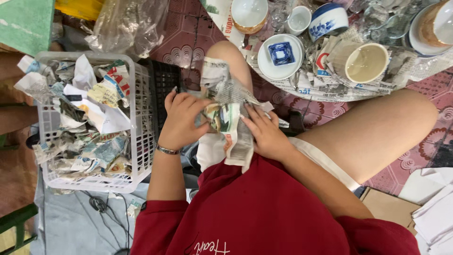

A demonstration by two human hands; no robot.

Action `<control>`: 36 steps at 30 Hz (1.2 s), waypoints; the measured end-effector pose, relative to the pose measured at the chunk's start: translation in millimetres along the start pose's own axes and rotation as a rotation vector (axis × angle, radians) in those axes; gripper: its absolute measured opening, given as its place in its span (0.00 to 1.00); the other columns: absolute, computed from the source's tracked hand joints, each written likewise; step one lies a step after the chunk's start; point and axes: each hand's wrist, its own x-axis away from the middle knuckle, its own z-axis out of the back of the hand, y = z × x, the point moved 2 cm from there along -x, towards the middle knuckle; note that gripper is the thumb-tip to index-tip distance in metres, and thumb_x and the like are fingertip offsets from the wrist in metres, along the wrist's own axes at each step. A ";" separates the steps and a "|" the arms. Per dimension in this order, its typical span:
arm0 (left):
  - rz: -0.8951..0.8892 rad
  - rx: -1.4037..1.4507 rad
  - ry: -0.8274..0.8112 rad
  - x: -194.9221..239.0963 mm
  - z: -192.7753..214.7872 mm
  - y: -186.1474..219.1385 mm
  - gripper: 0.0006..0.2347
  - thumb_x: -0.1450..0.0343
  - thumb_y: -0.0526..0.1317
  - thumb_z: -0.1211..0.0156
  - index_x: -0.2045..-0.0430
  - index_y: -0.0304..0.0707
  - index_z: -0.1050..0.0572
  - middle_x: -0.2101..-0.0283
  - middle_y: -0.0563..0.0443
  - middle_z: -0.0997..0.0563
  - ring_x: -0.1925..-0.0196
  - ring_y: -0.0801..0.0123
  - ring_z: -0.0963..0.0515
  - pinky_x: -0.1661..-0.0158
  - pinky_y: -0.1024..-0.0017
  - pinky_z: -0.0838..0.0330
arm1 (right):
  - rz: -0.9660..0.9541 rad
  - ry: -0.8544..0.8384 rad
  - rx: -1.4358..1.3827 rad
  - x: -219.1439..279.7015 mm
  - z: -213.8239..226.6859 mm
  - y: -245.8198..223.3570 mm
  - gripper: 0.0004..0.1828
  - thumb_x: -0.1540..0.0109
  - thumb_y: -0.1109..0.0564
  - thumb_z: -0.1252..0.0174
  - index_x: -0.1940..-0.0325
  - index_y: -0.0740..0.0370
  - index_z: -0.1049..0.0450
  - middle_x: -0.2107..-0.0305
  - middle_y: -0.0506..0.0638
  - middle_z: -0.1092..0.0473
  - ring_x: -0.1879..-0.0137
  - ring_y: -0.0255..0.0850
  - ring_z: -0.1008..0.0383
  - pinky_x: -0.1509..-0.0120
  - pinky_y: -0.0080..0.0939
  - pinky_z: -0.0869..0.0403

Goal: The person sits cross-legged and wraps various ceramic dishes, including cups, bowls, and plates, with newspaper. They fold the paper around each item and place the wrapped dishes on a nearby table.

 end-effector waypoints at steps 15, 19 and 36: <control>-0.009 0.403 0.045 68.7 -24.2 -35.5 0.09 0.38 0.40 0.27 0.69 0.38 0.18 0.63 0.51 0.15 0.40 0.56 0.24 0.35 0.54 0.44 | -0.090 0.152 -0.654 18.6 -2.1 37.6 0.13 0.32 0.59 0.45 0.45 0.59 0.22 0.38 0.56 0.28 0.28 0.48 0.32 0.27 0.47 0.33; 0.225 0.461 0.048 66.5 -44.6 -39.2 0.07 0.28 0.38 0.33 0.73 0.32 0.22 0.71 0.45 0.22 0.61 0.59 0.21 0.55 0.64 0.30 | -0.481 0.216 -0.780 28.8 -19.3 58.0 0.15 0.31 0.54 0.42 0.45 0.65 0.22 0.52 0.51 0.21 0.47 0.37 0.23 0.41 0.36 0.26; 0.060 0.693 0.104 53.5 -44.4 -13.9 0.10 0.27 0.40 0.34 0.66 0.28 0.25 0.71 0.45 0.23 0.68 0.70 0.24 0.68 0.69 0.31 | -0.537 0.304 -1.148 43.5 -41.2 102.5 0.19 0.28 0.53 0.47 0.39 0.68 0.28 0.48 0.44 0.26 0.44 0.30 0.29 0.37 0.32 0.30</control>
